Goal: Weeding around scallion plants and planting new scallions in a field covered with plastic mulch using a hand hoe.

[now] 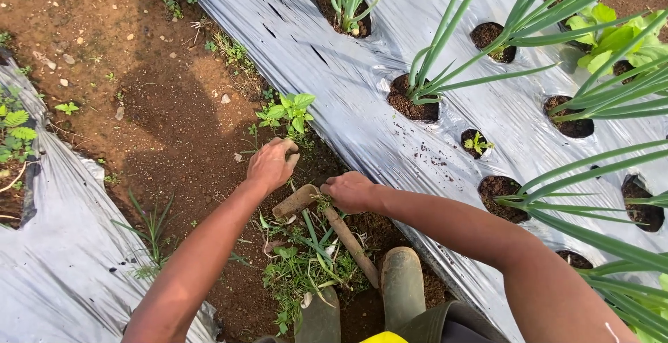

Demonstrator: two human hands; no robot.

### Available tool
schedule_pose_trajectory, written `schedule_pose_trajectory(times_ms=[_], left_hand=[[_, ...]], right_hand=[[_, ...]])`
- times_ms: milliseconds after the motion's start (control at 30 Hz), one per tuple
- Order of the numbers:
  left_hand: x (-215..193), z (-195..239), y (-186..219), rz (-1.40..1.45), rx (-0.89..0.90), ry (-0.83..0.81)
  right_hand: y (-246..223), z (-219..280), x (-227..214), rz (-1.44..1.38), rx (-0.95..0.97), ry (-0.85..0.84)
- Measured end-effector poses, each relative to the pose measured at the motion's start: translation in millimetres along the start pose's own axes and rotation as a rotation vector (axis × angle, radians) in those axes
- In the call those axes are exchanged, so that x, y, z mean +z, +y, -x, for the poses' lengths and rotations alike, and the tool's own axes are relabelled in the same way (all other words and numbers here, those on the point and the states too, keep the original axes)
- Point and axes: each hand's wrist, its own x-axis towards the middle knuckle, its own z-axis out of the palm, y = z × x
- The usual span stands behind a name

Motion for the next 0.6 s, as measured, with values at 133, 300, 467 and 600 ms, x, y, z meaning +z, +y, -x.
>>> schedule_pose_trajectory(times_ms=[133,300,467,600], left_hand=[[5,-5,-10,-0.038,0.008,0.030],[-1,2,-2,0.084,0.009,-0.048],[3,8,-12,0.040,0.081,-0.129],[2,10,-18,0.015,0.112,-0.171]], right_hand=[[12,-12,-40,-0.164,0.133,0.168],[26,-45,-99,-0.085,0.345,0.149],[53,-86,-41,0.060,0.285,0.137],[60,-89,-39,0.031,0.277,0.133]])
